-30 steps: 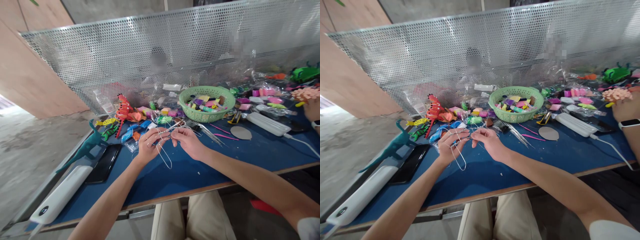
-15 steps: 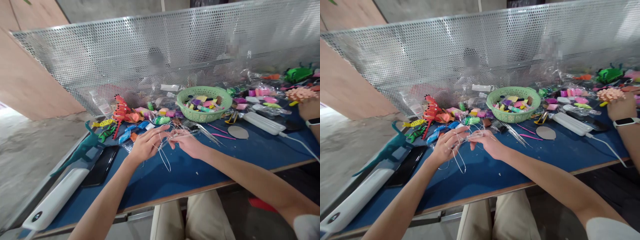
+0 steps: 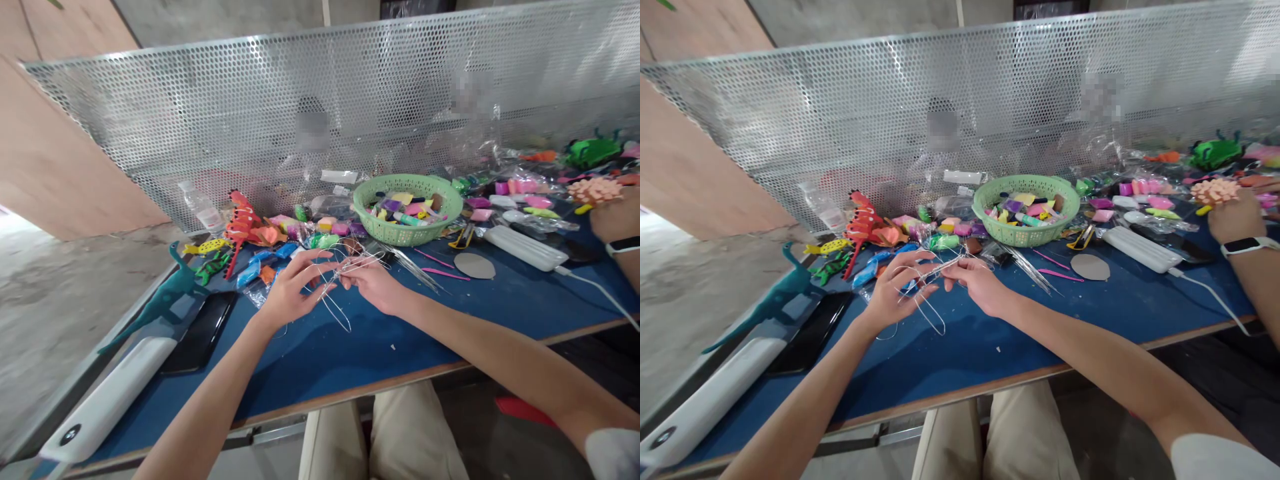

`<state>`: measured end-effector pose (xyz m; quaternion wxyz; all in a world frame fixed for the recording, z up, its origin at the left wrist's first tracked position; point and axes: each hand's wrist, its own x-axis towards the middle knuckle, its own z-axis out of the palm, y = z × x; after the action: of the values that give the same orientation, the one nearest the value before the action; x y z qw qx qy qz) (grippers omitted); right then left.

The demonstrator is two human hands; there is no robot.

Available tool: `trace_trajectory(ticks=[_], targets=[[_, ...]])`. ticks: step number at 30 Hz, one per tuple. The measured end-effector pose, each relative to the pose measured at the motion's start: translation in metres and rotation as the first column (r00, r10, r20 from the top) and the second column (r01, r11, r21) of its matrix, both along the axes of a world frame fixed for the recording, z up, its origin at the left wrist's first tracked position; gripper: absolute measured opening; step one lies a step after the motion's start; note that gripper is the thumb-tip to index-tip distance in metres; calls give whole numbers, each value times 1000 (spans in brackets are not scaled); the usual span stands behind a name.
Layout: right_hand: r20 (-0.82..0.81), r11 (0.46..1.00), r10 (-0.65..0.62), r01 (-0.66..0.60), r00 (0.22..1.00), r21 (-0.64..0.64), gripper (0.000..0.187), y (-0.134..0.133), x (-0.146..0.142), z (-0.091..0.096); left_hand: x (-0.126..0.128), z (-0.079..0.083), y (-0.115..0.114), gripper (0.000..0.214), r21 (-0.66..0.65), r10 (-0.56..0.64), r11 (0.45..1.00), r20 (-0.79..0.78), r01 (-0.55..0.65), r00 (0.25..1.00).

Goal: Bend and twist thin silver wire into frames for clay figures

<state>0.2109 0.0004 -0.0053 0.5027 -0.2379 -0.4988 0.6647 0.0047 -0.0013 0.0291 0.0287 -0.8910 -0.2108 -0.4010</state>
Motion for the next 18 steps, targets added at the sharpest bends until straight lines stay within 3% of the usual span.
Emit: trace_trajectory(ticks=[5,18], targets=[[-1,999,-5,5,1000,53,14,-6,0,4,0,-5,4,24,131,19,991,149,-39,989],[90,953,-237,214,967,216,16,-18,-1,11,20,-17,-2,5,19,121,990,370,-138,921]])
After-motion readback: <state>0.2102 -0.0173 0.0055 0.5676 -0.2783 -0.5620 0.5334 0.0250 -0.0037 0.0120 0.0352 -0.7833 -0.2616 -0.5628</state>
